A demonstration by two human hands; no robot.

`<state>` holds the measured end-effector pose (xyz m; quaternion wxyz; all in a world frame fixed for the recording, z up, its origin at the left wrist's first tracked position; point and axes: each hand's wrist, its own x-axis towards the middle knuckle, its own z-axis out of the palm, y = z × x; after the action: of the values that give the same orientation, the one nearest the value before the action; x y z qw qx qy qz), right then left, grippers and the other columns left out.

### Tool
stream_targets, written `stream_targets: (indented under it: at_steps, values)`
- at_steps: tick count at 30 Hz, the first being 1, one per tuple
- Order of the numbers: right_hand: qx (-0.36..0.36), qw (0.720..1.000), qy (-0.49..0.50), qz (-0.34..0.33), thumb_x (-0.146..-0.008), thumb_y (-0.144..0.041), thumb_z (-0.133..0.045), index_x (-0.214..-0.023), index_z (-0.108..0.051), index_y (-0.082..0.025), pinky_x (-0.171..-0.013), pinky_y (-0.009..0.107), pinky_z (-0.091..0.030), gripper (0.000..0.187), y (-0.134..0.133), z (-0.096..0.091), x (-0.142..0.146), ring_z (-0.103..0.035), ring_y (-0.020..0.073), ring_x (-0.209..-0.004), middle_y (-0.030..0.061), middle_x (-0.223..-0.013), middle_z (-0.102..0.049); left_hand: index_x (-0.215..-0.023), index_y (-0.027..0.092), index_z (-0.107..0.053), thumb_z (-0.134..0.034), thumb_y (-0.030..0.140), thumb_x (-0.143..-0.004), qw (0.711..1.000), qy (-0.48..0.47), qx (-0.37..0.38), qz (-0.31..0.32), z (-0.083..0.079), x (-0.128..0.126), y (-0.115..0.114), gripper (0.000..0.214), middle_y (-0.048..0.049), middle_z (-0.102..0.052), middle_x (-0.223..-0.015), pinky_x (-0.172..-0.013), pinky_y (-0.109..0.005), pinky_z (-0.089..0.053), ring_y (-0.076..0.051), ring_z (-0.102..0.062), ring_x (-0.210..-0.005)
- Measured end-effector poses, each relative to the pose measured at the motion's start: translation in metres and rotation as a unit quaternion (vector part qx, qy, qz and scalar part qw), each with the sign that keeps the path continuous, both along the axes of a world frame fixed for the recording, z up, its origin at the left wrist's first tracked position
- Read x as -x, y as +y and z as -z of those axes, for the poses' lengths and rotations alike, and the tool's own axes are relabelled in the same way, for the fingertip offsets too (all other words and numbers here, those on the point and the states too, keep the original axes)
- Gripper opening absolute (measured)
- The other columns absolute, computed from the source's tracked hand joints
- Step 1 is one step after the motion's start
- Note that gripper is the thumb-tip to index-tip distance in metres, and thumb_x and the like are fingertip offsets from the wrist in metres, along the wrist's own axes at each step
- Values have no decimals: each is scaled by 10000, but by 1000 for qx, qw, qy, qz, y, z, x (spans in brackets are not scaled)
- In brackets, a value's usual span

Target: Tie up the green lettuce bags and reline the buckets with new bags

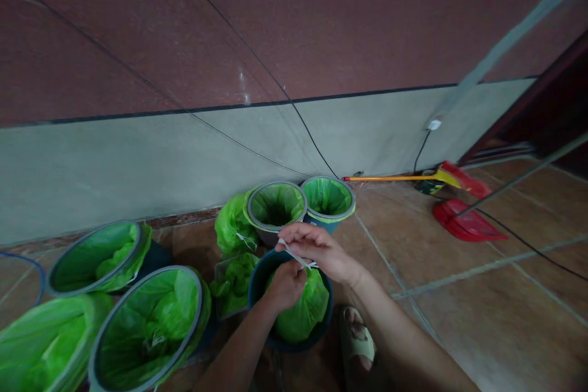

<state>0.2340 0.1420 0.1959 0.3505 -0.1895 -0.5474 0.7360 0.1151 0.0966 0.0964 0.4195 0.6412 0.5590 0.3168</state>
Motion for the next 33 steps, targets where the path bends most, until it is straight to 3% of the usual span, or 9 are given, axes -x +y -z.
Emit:
stream_targets:
  at_steps: [4, 7, 9, 13, 18, 23, 26, 29, 33]
  values:
    - [1, 1000, -15, 16, -825, -303, -667, -1038, -604, -193, -857, 288, -471, 248, 5, 5, 4, -648, 149, -934, 56, -997, -708, -649, 179, -594, -477, 304, -834, 999, 35, 14, -14, -1, -3, 1, 252, 10, -490, -559, -574, -260, -328, -134, -435, -565]
    - [-32, 986, -124, 110, -852, -312, -607, -1111, -557, -200, -825, 299, -476, 287, 14, 27, -2, -643, 151, -875, 53, -982, -701, -553, 186, -509, -441, 341, -856, 997, 21, 39, -67, 0, 2, 6, 347, 22, -422, -501, -544, -259, -293, -120, -394, -517]
    - [-86, 948, -263, 155, -866, -295, -565, -1113, -564, -189, -785, 291, -468, 268, 17, 49, -7, -629, 152, -820, 48, -929, -691, -523, 188, -489, -450, 365, -848, 994, -10, 63, -91, 0, 9, 10, 372, 27, -412, -474, -527, -255, -282, -111, -387, -489]
    - [-213, 868, -447, 46, -911, -250, -455, -868, -646, -164, -730, 270, -425, 214, 13, 80, -12, -603, 157, -774, 65, -836, -681, -497, 172, -530, -498, 362, -801, 990, -57, 65, -112, 0, 21, 17, 360, 25, -453, -466, -518, -241, -283, -100, -408, -485]
    - [-272, 794, -542, 29, -883, -184, -469, -785, -670, -154, -669, 246, -380, 226, 7, 64, -9, -597, 152, -750, 78, -809, -688, -583, 141, -657, -555, 392, -766, 972, -120, 102, -172, -3, 30, 19, 327, 27, -493, -472, -493, -228, -280, -88, -398, -467]
    - [-231, 801, -542, -108, -817, -198, -552, -748, -691, -145, -581, 229, -369, 163, 9, 44, -19, -560, 131, -618, 39, -676, -662, -732, 137, -739, -637, 257, -682, 987, -74, 86, -118, -9, 40, 18, 165, 19, -587, -527, -543, -230, -370, -107, -488, -505]
    - [-229, 817, -528, -45, -711, -92, -576, -884, -723, -158, -687, 242, -434, 237, 17, 52, -26, -618, 164, -750, 49, -827, -712, -774, 162, -735, -604, 230, -728, 999, 4, 27, -20, -19, 44, 16, 154, 6, -656, -627, -609, -239, -430, -133, -572, -593]
    - [-234, 870, -432, 40, -678, -33, -515, -1072, -688, -186, -818, 260, -461, 456, 23, 67, -24, -636, 177, -911, 45, -1017, -719, -855, 190, -705, -545, 188, -786, 994, 75, -66, 50, -31, 43, 13, 174, -7, -711, -786, -791, -288, -472, -153, -634, -736]
    - [-226, 914, -337, -20, -748, -82, -465, -947, -690, -149, -759, 252, -479, 308, 21, 80, -12, -632, 161, -832, 29, -911, -721, -925, 220, -648, -499, 115, -809, 957, 200, -180, 105, -43, 43, 9, 216, 20, -709, -816, -1045, -407, -354, -143, -643, -774]
